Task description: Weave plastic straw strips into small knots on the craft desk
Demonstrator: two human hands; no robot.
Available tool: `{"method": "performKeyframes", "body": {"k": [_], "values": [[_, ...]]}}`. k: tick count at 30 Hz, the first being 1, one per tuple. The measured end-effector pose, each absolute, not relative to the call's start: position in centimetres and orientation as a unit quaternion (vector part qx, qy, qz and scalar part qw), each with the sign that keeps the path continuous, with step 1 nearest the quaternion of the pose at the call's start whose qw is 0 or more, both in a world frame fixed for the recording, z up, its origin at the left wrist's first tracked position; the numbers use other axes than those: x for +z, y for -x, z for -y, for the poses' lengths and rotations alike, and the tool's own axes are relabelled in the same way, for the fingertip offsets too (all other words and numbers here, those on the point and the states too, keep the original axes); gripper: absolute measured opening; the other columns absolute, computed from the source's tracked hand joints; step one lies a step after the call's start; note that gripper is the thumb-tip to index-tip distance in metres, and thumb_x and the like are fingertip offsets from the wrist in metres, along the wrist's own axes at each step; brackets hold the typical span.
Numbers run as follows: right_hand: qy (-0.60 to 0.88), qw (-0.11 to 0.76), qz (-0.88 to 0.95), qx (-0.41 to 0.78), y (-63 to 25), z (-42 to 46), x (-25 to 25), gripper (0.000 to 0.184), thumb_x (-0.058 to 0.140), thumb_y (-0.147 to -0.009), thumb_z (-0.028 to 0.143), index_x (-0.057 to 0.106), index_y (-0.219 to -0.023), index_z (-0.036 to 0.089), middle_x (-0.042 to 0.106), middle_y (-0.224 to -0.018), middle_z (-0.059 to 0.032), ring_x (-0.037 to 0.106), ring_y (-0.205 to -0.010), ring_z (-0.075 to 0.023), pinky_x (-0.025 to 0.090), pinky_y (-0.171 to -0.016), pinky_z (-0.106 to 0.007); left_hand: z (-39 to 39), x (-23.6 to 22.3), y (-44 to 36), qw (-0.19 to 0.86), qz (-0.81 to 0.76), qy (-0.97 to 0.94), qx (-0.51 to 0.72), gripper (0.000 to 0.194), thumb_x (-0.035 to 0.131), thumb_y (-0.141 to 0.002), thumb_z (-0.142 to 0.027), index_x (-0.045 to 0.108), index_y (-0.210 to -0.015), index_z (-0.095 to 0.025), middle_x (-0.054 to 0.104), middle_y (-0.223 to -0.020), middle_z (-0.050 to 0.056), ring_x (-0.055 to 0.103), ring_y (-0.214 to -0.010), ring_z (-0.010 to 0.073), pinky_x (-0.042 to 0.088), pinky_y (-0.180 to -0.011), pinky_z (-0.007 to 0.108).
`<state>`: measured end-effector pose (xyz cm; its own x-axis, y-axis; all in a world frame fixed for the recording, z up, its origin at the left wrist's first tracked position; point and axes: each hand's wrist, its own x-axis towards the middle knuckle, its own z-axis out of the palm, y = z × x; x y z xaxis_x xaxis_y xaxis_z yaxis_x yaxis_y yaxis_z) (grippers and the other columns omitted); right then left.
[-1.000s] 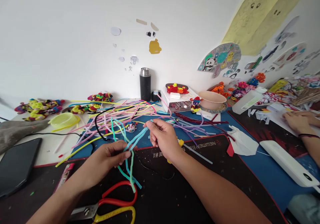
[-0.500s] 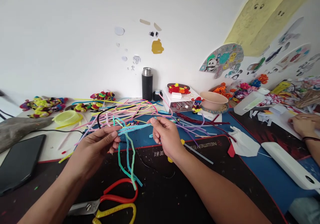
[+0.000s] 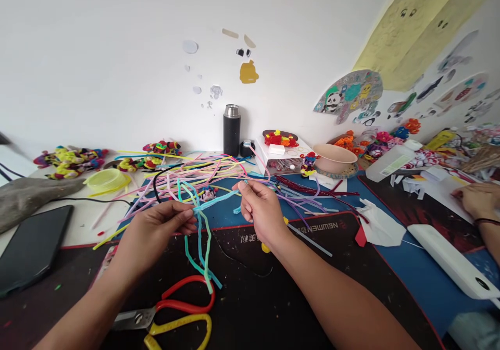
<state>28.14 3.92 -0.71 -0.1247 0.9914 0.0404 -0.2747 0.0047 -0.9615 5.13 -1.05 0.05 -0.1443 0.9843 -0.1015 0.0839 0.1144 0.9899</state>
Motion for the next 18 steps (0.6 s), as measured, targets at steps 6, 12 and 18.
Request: {"method": "performKeyframes", "body": {"k": [6,12,18], "values": [[0.384,0.54,0.461,0.59,-28.09,-3.95,-0.59,0.048,0.083,-0.088,0.066,0.076,-0.09,0.019,0.037,-0.055,0.01,0.035,-0.042,-0.0082,0.026,-0.043,-0.025,0.6,-0.06,-4.94,0.616,-0.501,-0.336,0.507,0.049,0.112,-0.054,-0.044,0.078,-0.073,-0.017,0.075,-0.062,0.002,0.066,-0.051,0.0134,0.052,-0.044,0.019],[0.378,0.546,0.453,0.595,-28.19,-4.07,-0.42,0.047,0.085,-0.088,0.065,0.076,-0.091,0.019,0.038,-0.054,0.0103,0.036,-0.041,-0.0073,0.025,-0.043,-0.024,0.66,0.02,-4.94,0.661,-0.48,-0.225,0.531,0.028,0.103,-0.064,-0.008,0.079,-0.078,-0.014,0.077,-0.068,0.004,0.069,-0.053,0.0118,0.053,-0.043,0.014],[0.378,0.542,0.456,0.596,-28.18,-4.24,-0.55,0.047,0.084,-0.088,0.065,0.075,-0.09,0.019,0.038,-0.054,0.0105,0.036,-0.041,-0.0073,0.025,-0.042,-0.024,0.63,0.7,-5.19,0.671,-0.479,-0.182,0.535,0.018,0.081,-0.086,0.003,0.077,-0.076,-0.012,0.07,-0.062,0.002,0.064,-0.046,0.0092,0.049,-0.038,0.011]]}}
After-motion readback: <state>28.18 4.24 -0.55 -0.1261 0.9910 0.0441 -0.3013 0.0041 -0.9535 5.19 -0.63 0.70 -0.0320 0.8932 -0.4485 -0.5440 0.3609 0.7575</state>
